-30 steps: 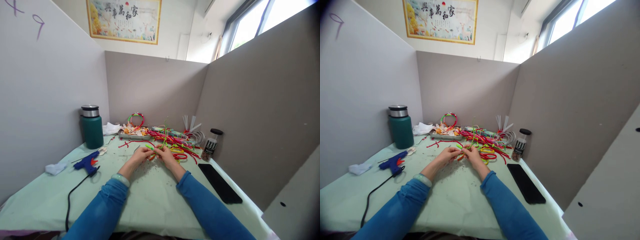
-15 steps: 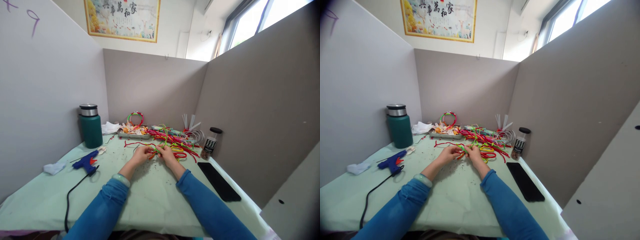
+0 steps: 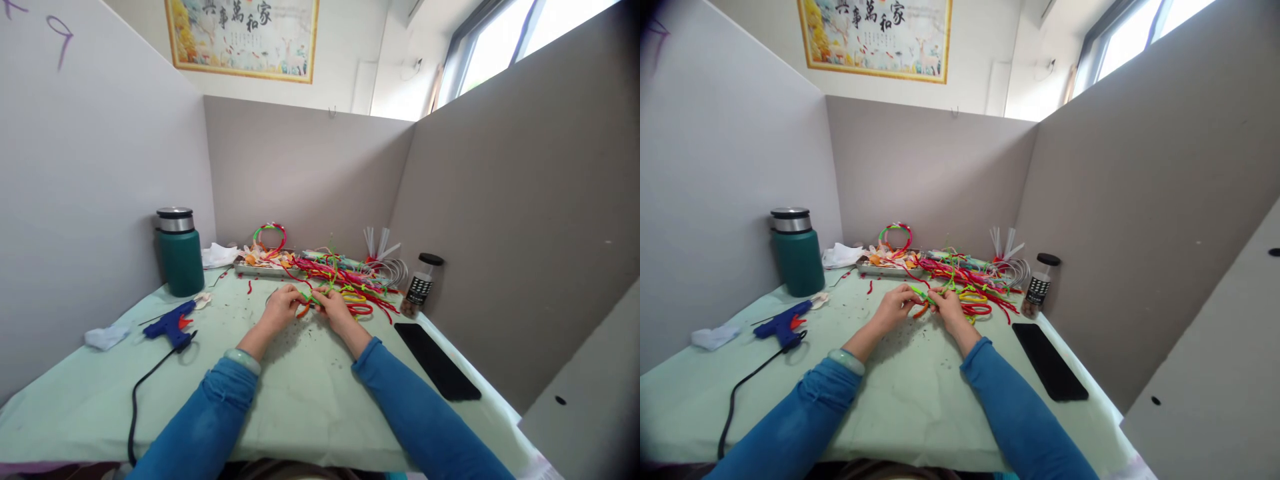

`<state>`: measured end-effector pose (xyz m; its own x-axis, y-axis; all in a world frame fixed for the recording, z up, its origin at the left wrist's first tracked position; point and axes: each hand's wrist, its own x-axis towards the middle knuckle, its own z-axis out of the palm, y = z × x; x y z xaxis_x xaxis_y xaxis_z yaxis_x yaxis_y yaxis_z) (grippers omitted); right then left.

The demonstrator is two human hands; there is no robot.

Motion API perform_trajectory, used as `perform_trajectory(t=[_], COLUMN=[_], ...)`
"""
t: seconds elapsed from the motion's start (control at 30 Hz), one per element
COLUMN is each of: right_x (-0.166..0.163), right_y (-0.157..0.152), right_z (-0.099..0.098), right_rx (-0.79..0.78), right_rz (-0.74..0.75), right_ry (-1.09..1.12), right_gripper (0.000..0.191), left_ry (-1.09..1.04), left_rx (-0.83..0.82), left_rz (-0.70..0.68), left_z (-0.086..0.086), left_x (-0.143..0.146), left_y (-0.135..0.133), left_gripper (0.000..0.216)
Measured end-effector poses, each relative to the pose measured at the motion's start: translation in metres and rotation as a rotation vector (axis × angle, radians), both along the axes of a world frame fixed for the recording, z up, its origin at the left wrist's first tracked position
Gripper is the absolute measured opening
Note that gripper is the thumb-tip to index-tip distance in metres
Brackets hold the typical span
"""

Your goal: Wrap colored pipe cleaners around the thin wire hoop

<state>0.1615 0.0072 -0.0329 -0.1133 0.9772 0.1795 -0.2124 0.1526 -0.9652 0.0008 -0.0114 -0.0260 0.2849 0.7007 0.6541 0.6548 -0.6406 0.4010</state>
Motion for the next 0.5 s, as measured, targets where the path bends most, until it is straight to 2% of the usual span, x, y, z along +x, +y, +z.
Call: perform_trajectory(t=[0.1, 0.27, 0.33, 0.5], right_x=[-0.0002, 0.0008, 0.0008, -0.0005], right_y=[-0.0003, 0.0006, 0.0008, 0.0008], right_z=[0.0001, -0.0012, -0.0015, -0.0025], right_rx=[-0.003, 0.006, 0.015, 0.007], right_rz=[-0.015, -0.019, -0.031, -0.043], right_ry=[0.003, -0.022, -0.023, -0.026], right_gripper=[0.032, 0.032, 0.031, 0.031], left_ry=[0.090, 0.258, 0.222, 0.095], left_rx=[0.015, 0.002, -0.021, -0.131], left_rz=[0.018, 0.188, 0.214, 0.149], left_z=[-0.0023, -0.0028, -0.0031, -0.0040], left_x=[-0.0008, 0.0011, 0.0026, 0.0031], left_y=[0.0019, -0.0002, -0.0016, 0.0010], left_gripper=[0.024, 0.021, 0.019, 0.026])
